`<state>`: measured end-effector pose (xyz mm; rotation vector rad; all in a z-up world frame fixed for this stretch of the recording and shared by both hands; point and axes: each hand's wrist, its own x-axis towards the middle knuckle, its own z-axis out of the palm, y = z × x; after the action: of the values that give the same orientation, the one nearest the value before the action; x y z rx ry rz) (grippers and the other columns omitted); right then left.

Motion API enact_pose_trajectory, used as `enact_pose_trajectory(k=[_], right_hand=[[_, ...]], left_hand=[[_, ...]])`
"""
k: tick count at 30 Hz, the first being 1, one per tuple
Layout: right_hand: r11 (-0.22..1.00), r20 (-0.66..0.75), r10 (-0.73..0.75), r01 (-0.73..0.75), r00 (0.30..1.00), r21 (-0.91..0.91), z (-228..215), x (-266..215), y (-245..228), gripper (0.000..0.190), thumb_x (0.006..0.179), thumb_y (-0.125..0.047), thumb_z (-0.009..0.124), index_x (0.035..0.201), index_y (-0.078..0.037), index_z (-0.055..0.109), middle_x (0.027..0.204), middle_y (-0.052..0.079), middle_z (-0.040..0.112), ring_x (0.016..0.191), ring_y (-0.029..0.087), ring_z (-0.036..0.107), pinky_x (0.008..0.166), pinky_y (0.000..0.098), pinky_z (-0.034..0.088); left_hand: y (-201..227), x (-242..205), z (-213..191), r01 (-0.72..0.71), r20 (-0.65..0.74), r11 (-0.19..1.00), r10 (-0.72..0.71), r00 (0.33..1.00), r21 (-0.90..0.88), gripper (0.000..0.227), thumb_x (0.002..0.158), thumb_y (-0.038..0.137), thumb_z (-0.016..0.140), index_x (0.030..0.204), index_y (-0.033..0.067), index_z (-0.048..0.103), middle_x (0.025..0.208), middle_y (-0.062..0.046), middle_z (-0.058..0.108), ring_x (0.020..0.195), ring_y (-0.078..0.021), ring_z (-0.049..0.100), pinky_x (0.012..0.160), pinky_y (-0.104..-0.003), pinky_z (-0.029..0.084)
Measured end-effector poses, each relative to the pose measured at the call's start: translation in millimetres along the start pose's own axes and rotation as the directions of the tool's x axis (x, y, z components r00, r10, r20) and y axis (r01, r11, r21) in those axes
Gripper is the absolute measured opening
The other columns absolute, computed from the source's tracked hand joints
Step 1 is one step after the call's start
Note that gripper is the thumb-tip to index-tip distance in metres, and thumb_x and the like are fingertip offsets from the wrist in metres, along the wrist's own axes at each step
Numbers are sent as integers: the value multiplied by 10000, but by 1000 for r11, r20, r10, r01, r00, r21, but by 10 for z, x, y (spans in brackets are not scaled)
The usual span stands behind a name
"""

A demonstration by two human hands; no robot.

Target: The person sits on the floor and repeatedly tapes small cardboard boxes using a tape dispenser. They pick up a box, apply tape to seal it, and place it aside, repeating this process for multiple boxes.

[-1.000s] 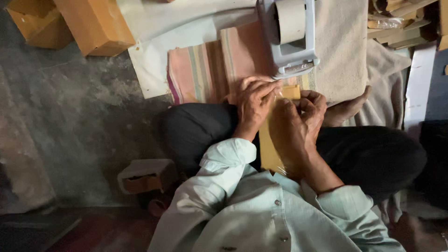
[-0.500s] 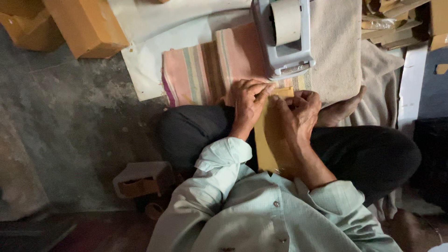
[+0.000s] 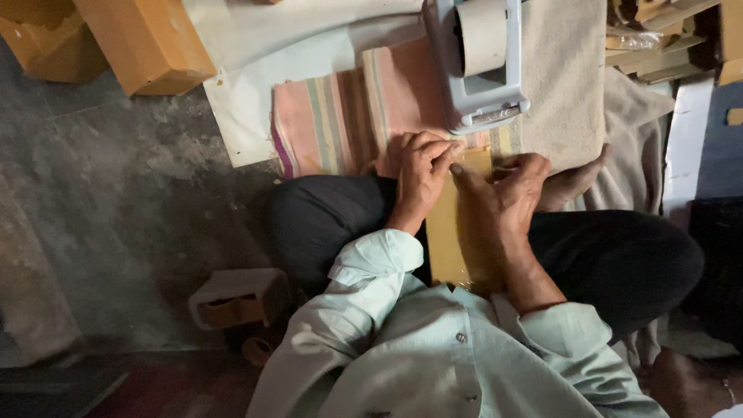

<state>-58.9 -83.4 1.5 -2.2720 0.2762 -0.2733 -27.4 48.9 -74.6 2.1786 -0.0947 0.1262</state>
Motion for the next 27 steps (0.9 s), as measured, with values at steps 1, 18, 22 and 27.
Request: enact_pose_trajectory(k=[1, 18, 22, 27], right_hand=[[1000, -17, -2, 1, 1000, -31, -10, 9, 8, 671, 757, -298, 973, 1036, 91, 504, 1008, 226, 544, 870, 289, 568, 717, 399, 502], [809, 479, 236, -444, 845, 385, -245, -122, 24, 458, 788, -273, 863, 1049, 42, 657, 877, 116, 740, 740, 148, 700, 654, 285, 583], [759, 491, 91, -379, 867, 530, -321, -146, 60, 443, 940, -295, 750, 1199, 24, 584, 997, 99, 677, 890, 137, 643, 766, 289, 553], [789, 576, 135, -439, 806, 430, -501, -137, 9, 454, 878, -249, 697, 1222, 2, 539, 965, 82, 703, 874, 143, 668, 748, 300, 563]], left_hand=[[4, 10, -7, -6, -5, 1000, 6, 1000, 1, 162, 957, 213, 711, 1029, 100, 802, 1018, -39, 699, 1038, -261, 565, 951, -375, 438], [657, -191, -721, 281, 108, 859, -260, 959, -429, 239, 1009, 168, 665, 1161, 8, 754, 1059, -94, 710, 1012, -177, 666, 902, -313, 519], [762, -259, -808, 252, 110, 845, -228, 967, -472, 280, 1005, 89, 601, 1248, 17, 721, 1128, -89, 647, 1033, -166, 620, 920, -299, 492], [1071, -317, -920, 356, 177, 826, -310, 934, -436, 414, 998, 73, 584, 1408, 66, 644, 1096, -92, 593, 985, -180, 594, 915, -300, 503]])
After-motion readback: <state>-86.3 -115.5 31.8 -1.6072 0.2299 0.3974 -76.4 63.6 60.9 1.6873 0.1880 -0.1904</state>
